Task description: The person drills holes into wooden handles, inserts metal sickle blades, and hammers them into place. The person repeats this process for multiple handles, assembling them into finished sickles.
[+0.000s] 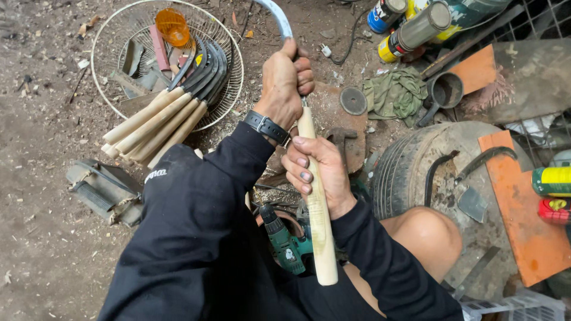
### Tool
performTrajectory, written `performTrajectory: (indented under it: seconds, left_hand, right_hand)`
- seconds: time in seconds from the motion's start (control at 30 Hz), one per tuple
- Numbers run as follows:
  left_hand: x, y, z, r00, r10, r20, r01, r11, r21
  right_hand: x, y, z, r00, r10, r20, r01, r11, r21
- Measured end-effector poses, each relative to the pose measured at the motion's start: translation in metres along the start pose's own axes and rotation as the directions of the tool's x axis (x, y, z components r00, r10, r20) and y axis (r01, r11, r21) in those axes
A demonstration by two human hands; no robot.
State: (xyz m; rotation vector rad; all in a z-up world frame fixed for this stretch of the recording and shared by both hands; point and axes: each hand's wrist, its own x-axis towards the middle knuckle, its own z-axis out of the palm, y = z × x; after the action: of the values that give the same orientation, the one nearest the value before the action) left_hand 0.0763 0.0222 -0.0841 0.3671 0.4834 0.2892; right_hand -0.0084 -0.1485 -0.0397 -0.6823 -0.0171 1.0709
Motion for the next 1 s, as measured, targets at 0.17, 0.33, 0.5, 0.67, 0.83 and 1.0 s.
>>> performTrajectory:
  seconds: [0.17,0.33,0.5,0.67,0.83,1.0]
  left_hand:
    - [0.002,-0.003,-0.001,0.997,-0.028,0.071,0.031,0.999,-0.036]
    - [-0.008,0.004,0.004,0.985,-0.098,0.141,0.095,0.995,0.031]
    - [-0.02,0.015,0.01,0.989,-0.124,0.077,0.124,0.992,0.0]
    - [-0.011,0.02,-0.006,0.959,0.024,0.283,-0.001,0.997,-0.079]
    - [0.019,0.016,-0.031,0.981,0.054,0.187,-0.035,0.994,-0.101]
    - [0.071,0.063,-0.06,0.93,0.365,0.044,-0.359,0.927,-0.105]
  right_hand:
    - [0.004,0.002,-0.003,0.998,0.02,0.063,-0.022,0.999,0.039]
    - [0.001,-0.008,0.0,0.994,-0.01,0.105,0.005,0.999,0.05]
    - [-0.007,-0.016,0.003,0.984,0.038,0.174,-0.05,0.997,0.06]
    - [-0.012,-0.011,0.003,0.99,0.072,0.119,-0.067,0.997,-0.046]
    - [-0.009,-0.014,0.001,0.996,0.088,0.01,-0.079,0.937,-0.34]
    - [-0.031,-0.016,-0.009,0.979,0.122,0.165,-0.067,0.951,-0.303]
